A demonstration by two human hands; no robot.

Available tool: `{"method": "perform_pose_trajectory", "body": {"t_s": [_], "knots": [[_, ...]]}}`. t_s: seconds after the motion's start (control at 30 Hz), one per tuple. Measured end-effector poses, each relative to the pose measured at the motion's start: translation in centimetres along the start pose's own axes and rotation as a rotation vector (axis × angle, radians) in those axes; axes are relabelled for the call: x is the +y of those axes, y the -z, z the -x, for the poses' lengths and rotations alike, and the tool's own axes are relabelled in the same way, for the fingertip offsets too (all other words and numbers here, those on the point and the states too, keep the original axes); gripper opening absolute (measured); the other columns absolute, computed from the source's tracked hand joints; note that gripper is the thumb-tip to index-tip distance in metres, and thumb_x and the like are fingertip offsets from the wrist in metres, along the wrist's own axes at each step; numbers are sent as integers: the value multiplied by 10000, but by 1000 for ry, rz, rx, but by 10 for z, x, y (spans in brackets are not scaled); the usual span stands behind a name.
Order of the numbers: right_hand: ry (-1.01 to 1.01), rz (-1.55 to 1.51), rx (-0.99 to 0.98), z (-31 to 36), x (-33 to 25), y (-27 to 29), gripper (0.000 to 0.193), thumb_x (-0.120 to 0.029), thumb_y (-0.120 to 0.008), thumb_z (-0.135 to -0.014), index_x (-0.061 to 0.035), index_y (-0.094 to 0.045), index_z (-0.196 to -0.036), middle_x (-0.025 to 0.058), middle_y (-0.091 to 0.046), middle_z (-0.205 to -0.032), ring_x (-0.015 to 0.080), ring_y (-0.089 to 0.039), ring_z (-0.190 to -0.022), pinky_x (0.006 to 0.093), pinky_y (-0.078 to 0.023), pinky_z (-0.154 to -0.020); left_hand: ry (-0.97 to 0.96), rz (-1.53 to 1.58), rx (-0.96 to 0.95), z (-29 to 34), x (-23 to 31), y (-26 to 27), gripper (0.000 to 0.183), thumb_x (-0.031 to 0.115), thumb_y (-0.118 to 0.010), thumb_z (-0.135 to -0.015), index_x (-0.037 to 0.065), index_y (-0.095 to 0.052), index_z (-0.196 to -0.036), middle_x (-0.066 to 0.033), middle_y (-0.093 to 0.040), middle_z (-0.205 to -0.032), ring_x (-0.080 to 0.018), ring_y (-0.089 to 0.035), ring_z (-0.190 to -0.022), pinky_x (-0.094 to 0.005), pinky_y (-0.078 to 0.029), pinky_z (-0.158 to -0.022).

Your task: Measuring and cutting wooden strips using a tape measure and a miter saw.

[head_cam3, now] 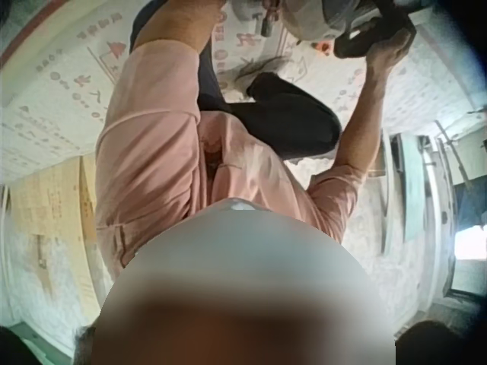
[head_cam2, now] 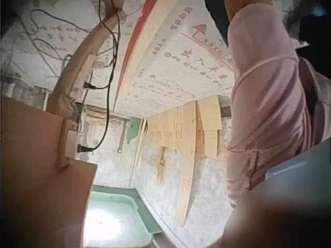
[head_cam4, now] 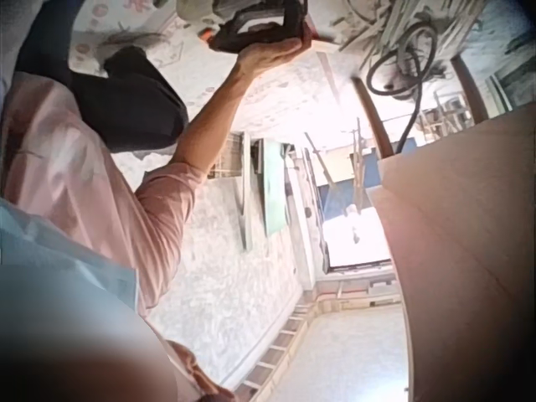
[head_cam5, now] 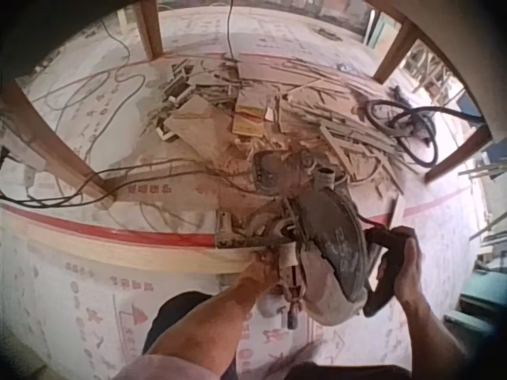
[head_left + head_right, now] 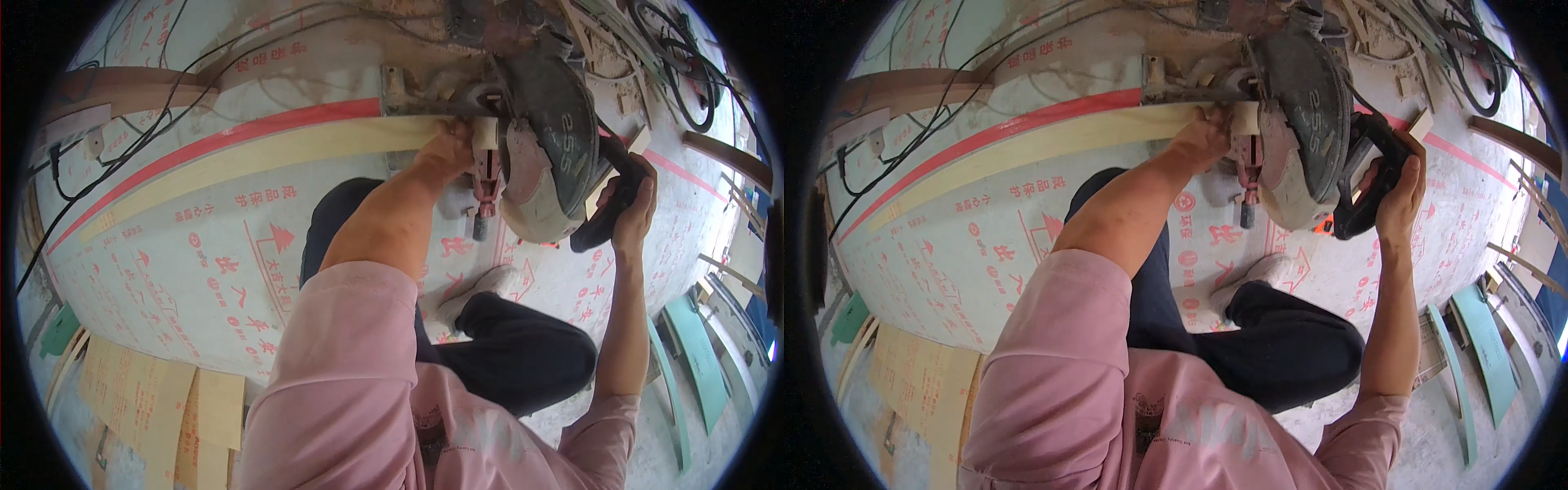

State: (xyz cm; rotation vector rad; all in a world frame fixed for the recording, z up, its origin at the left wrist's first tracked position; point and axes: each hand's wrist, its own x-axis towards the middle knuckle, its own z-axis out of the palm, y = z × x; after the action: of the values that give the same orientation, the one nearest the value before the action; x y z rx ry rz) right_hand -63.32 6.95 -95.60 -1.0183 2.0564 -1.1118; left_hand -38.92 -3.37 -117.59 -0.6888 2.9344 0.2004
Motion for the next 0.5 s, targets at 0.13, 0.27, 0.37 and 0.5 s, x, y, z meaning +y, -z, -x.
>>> {"method": "perform_pose_trajectory", "body": {"t_s": [0.13,0.27,0.37,0.5], "knots": [[-5,41,5,-2,-13,-4,568,-491,-270,-1080,-56,-525,-1342,68,-576,-720,134,-563,-560,273,-488,-512,1,75,-146,6,10,12,696,181,-738,-794,-115,-507,-1379,-268,-373,-1539,-408,-412,-1361,-561,-465,-985],[-28,30,6,5,-5,4,572,-498,-273,-1077,-57,-517,-1346,68,-578,-732,133,-569,-571,272,-489,-516,-20,20,-212,3,11,17,655,172,-719,-817,-97,-516,-1379,-263,-374,-1539,-413,-412,-1360,-575,-460,-994],[22,-31,2,3,-2,-1,530,-468,-295,-1088,-41,-500,-1327,61,-588,-746,114,-549,-562,251,-470,-509,-30,-24,-252,-6,7,10,609,182,-710,-825,-63,-556,-1362,-246,-378,-1542,-414,-382,-1382,-586,-462,-984],[0,18,-5,7,1,-4,570,-495,-273,-1075,-50,-494,-1355,77,-583,-765,140,-578,-601,279,-500,-542,14,63,-114,2,8,10,520,171,-676,-848,-27,-611,-1324,-229,-391,-1537,-408,-384,-1370,-595,-467,-977]]}}
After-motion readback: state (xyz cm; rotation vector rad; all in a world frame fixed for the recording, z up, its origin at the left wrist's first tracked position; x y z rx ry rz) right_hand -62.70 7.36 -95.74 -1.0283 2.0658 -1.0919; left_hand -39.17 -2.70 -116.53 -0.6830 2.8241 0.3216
